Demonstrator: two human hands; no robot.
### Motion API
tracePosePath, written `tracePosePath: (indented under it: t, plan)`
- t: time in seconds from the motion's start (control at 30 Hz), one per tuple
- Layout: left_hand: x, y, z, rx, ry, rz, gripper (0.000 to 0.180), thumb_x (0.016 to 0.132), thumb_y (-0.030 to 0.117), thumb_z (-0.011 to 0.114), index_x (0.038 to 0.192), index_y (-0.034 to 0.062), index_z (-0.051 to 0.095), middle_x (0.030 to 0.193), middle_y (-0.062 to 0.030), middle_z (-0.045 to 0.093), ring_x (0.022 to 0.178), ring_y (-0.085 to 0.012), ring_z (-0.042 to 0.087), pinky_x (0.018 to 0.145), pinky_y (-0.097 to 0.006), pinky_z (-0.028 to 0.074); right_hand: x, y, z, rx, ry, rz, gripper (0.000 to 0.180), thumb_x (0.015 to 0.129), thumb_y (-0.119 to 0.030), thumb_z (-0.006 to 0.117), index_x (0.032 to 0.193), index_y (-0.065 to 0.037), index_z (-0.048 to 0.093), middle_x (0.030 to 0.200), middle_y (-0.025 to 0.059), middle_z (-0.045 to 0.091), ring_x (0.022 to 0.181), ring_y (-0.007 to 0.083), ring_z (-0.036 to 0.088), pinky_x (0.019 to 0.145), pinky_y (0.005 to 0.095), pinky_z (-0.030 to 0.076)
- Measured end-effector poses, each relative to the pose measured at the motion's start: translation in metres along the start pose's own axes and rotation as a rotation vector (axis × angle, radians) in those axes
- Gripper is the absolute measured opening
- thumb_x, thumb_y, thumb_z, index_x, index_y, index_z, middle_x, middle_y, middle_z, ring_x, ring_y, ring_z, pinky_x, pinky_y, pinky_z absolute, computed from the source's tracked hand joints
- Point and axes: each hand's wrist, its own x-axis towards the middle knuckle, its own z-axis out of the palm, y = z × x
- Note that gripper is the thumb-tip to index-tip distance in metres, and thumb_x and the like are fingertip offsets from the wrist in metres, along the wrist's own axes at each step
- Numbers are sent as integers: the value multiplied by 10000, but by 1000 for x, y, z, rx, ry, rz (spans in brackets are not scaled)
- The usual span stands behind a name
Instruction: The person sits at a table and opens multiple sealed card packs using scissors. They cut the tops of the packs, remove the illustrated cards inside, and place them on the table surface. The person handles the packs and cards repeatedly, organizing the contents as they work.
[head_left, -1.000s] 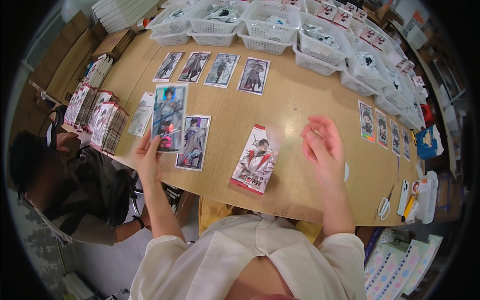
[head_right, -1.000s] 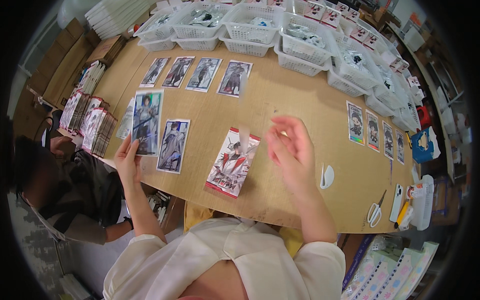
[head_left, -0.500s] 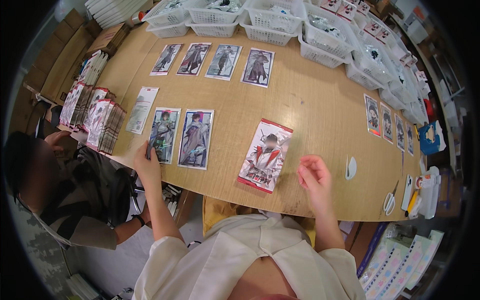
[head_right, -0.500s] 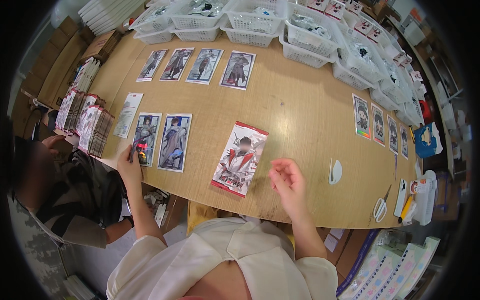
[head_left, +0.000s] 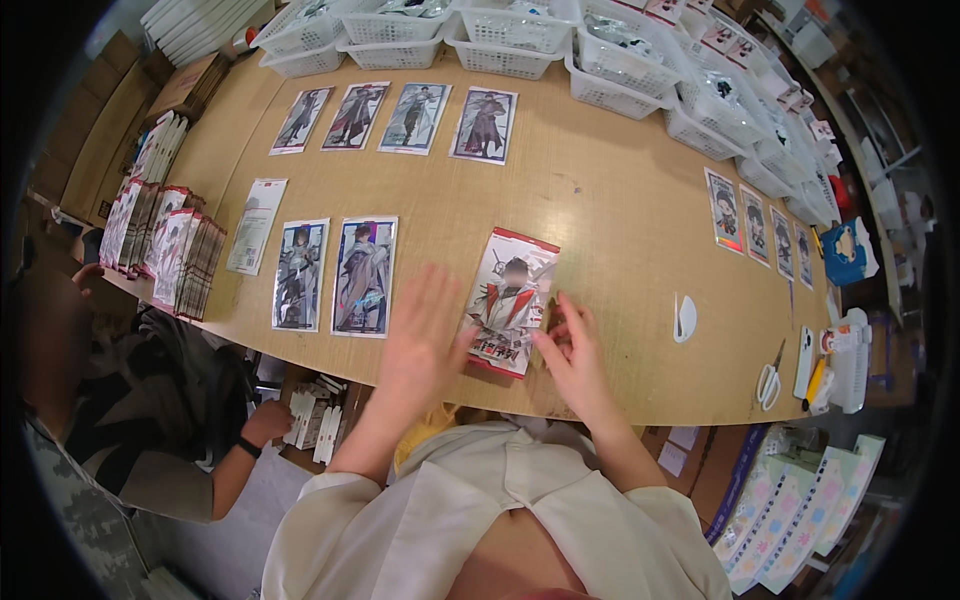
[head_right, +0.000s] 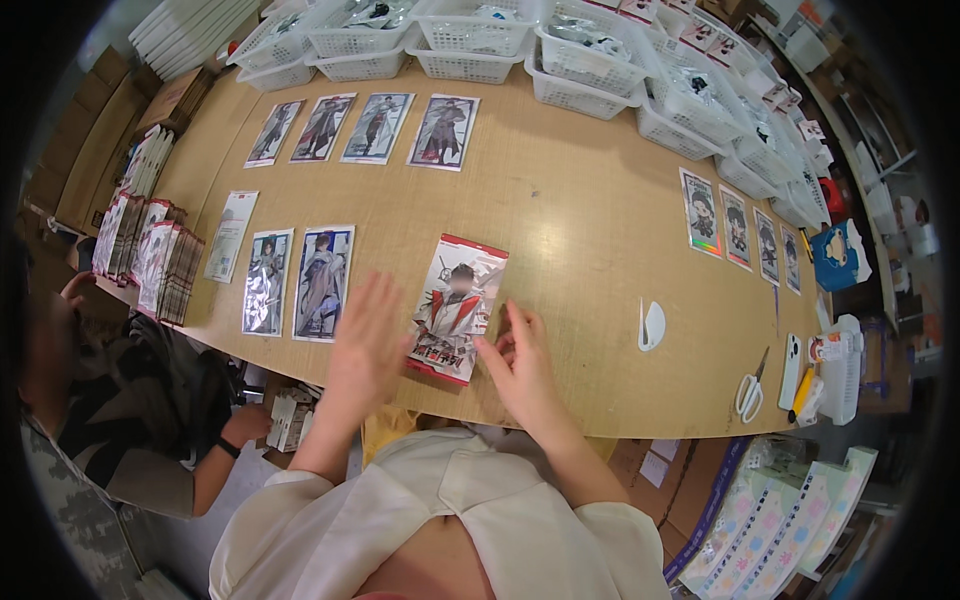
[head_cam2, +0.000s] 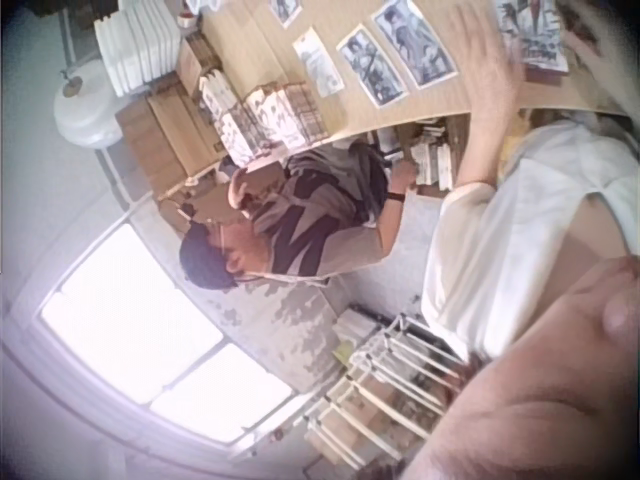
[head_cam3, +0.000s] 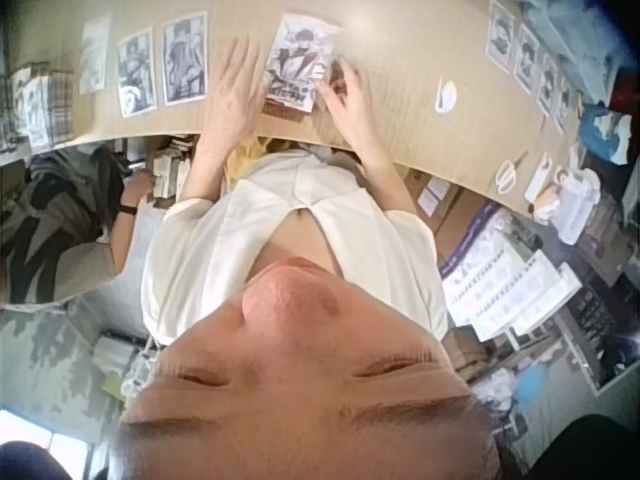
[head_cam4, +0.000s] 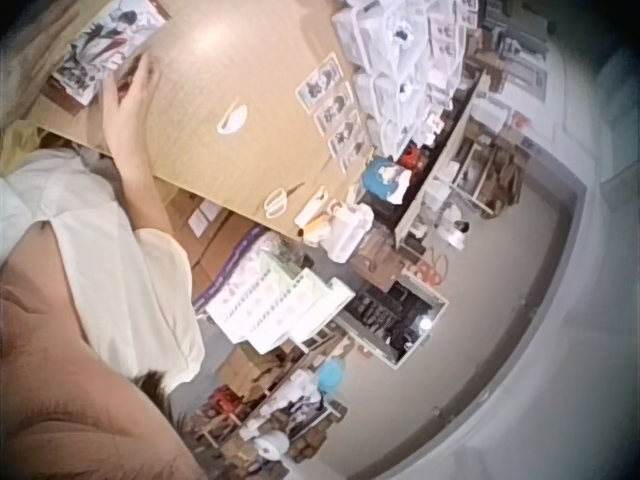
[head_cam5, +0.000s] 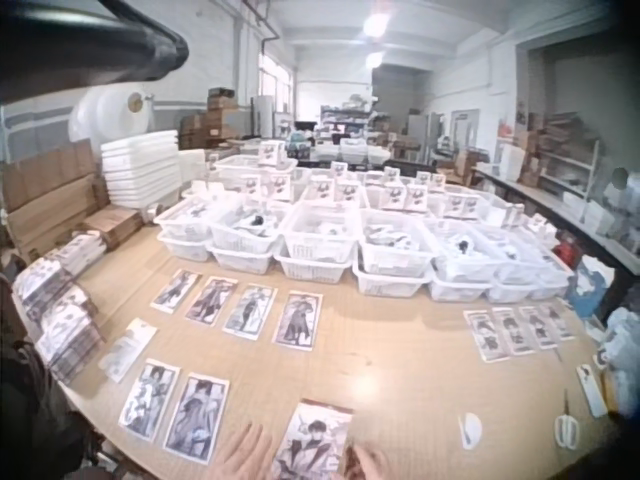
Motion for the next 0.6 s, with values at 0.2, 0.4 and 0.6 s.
tracePosePath:
  t: [0.2,0.4,0.6]
  plan:
    - [6,25,24,81,-139,57,561,803,159,604,1237,-130,396,1286,-296,411,1262,-445,316,1031,-511,261,-1,-5,6,-87,-98,-39,406,839,-54,597,1200,55,449,1080,113,428,804,144,557,613,248,475]
    - [3,43,27,171,-148,34,579,818,203,591,1252,-124,391,1325,-289,367,1292,-450,254,1029,-540,237,-8,-14,12,-170,20,-126,494,863,-56,546,1288,85,336,1109,229,390,978,327,486,821,346,424]
    - [1,44,30,111,-162,50,593,823,220,581,1263,-123,380,1352,-277,339,1292,-455,251,1033,-527,232,-13,-18,8,-147,-4,-120,517,883,-29,496,1341,70,279,1176,217,368,1037,315,461,844,344,420]
